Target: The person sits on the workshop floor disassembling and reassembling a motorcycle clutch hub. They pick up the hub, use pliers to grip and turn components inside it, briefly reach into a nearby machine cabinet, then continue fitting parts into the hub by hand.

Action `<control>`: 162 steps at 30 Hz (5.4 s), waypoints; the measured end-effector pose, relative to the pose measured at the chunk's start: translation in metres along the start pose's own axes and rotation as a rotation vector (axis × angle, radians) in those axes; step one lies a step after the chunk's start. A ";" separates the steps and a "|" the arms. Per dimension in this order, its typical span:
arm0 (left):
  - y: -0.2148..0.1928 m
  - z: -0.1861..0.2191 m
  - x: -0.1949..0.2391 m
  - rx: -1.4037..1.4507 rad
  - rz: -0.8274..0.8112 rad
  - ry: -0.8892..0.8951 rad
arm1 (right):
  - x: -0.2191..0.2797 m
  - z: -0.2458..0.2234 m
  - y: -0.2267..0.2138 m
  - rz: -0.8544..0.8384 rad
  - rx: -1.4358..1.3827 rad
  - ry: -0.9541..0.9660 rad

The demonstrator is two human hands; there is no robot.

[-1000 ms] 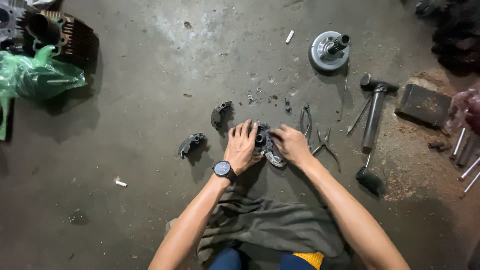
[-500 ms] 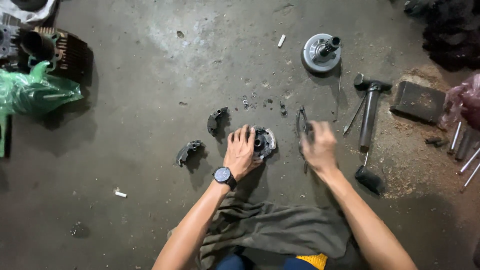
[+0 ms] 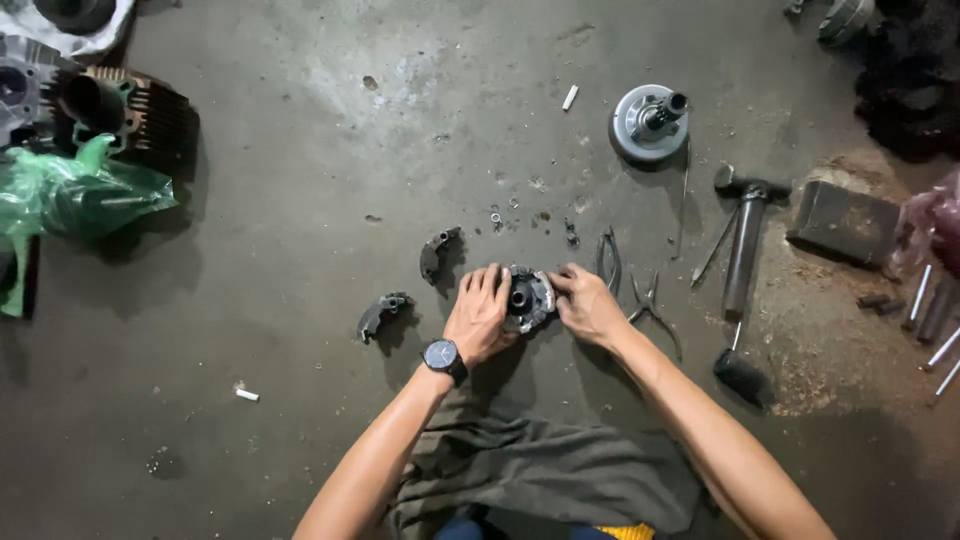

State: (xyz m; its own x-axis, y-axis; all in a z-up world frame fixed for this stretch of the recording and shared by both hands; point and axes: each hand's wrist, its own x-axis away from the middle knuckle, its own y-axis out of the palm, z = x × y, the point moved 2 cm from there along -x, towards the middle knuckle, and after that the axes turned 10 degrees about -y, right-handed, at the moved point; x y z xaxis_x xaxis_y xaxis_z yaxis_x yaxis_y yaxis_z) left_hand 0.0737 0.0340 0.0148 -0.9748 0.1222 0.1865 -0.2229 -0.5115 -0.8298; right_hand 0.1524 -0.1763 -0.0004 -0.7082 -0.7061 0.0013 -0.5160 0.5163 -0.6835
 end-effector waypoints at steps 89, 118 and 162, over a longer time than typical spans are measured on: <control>0.002 0.014 0.019 0.113 0.076 -0.261 | -0.097 -0.029 -0.008 0.220 -0.140 0.181; 0.017 -0.002 0.023 0.193 0.184 -0.162 | -0.068 -0.011 -0.017 0.065 0.108 -0.069; 0.005 -0.004 0.079 0.721 0.353 -0.424 | -0.034 -0.060 0.027 -0.164 0.229 -0.252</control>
State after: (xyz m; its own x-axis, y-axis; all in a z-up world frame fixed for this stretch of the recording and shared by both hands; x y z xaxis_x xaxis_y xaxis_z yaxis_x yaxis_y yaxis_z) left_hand -0.0046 0.0445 0.0232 -0.8756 -0.3933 0.2803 0.2789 -0.8856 -0.3715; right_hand 0.1336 -0.1095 0.0255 -0.4700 -0.8820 -0.0358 -0.4714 0.2851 -0.8346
